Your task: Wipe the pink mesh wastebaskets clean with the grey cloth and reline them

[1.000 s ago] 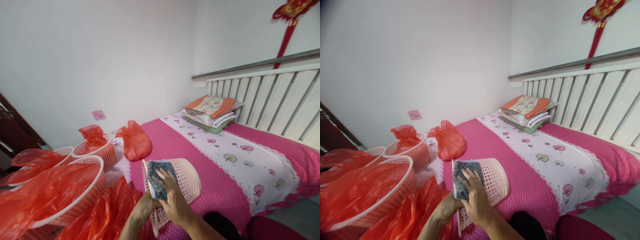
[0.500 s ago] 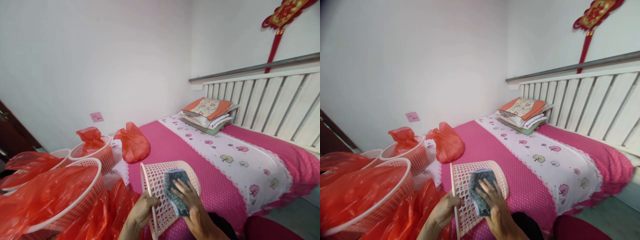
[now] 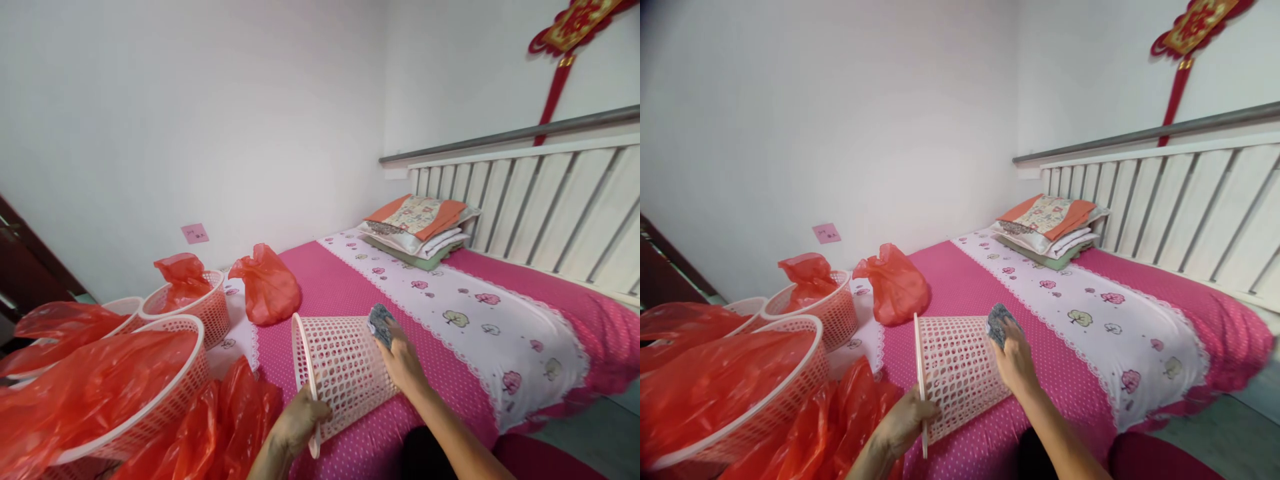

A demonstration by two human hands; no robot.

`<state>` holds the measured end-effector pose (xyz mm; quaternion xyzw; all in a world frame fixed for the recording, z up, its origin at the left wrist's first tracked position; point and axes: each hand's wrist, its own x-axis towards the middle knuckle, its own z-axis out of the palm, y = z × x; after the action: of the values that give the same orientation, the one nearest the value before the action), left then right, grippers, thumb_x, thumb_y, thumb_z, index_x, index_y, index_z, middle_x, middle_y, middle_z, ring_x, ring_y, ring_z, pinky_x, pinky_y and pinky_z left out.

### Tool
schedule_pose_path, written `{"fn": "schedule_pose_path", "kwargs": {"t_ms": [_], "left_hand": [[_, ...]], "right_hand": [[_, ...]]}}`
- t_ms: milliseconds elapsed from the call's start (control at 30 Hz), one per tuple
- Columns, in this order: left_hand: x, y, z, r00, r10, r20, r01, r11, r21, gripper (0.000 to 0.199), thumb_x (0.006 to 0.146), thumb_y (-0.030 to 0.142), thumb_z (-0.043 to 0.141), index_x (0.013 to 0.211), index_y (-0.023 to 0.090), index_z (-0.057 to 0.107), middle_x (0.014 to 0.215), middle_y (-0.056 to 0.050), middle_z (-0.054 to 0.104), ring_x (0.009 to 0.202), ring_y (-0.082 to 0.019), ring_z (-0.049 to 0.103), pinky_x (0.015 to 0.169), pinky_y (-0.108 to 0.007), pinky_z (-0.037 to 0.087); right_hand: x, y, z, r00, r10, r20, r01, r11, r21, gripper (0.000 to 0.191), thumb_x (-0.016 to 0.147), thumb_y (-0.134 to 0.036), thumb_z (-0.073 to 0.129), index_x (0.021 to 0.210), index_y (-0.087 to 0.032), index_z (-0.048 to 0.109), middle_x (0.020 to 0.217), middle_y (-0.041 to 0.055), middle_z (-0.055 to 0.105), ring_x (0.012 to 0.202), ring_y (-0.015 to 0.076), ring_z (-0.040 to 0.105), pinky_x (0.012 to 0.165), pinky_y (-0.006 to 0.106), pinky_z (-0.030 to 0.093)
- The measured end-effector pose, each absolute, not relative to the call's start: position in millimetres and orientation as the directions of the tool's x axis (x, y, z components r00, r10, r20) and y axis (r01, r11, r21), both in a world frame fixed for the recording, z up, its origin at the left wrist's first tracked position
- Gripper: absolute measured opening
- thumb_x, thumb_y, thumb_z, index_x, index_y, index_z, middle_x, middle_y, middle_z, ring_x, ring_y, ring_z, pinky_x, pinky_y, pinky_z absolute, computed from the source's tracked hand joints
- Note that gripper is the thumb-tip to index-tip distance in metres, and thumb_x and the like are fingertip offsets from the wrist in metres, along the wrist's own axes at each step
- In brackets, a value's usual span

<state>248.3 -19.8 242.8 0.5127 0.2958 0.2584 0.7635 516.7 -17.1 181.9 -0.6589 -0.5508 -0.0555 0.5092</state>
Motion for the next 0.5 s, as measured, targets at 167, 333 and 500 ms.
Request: {"fn": "schedule_pose_path", "kwargs": {"t_ms": [167,333,500], "left_hand": [[247.9,-20.1,249.6,0.650,0.724,-0.229,-0.110,0.389,0.915,0.045,0.051,0.008,0.064,0.092,0.017,0.080,0.077,-0.004,0.080,0.090,-0.029,0.076,0.088,-0.037,0.054],[247.8,-20.8,253.5,0.678,0.707,-0.201,-0.132,0.386,0.913,0.052,0.053,0.006,0.063,0.101,0.016,0.080,0.088,-0.006,0.083,0.098,-0.029,0.076,0.096,-0.039,0.054],[244.3,-13.3,246.5,0.712,0.676,-0.191,-0.163,0.423,0.891,0.054,0.054,0.003,0.064,0.103,0.015,0.080,0.090,-0.007,0.083,0.099,-0.030,0.077,0.098,-0.040,0.054]], "right_hand": [[489.1,3.4,189.5,0.352,0.670,0.654,0.866,0.034,-0.500,0.046,0.100,-0.038,0.054,0.138,-0.015,0.064,0.142,0.0202,0.066,0.139,0.0386,0.056,0.116,0.067,0.041],[444.1,12.4,209.7,0.248,0.692,0.678,0.887,0.119,-0.445,0.046,0.098,-0.031,0.059,0.142,-0.017,0.060,0.148,0.0180,0.063,0.141,0.0365,0.055,0.118,0.065,0.037],[403.6,5.2,239.6,0.079,0.733,0.676,0.846,0.309,-0.434,0.052,0.096,-0.023,0.062,0.147,-0.019,0.055,0.152,0.0144,0.060,0.146,0.0329,0.049,0.122,0.062,0.035]]}}
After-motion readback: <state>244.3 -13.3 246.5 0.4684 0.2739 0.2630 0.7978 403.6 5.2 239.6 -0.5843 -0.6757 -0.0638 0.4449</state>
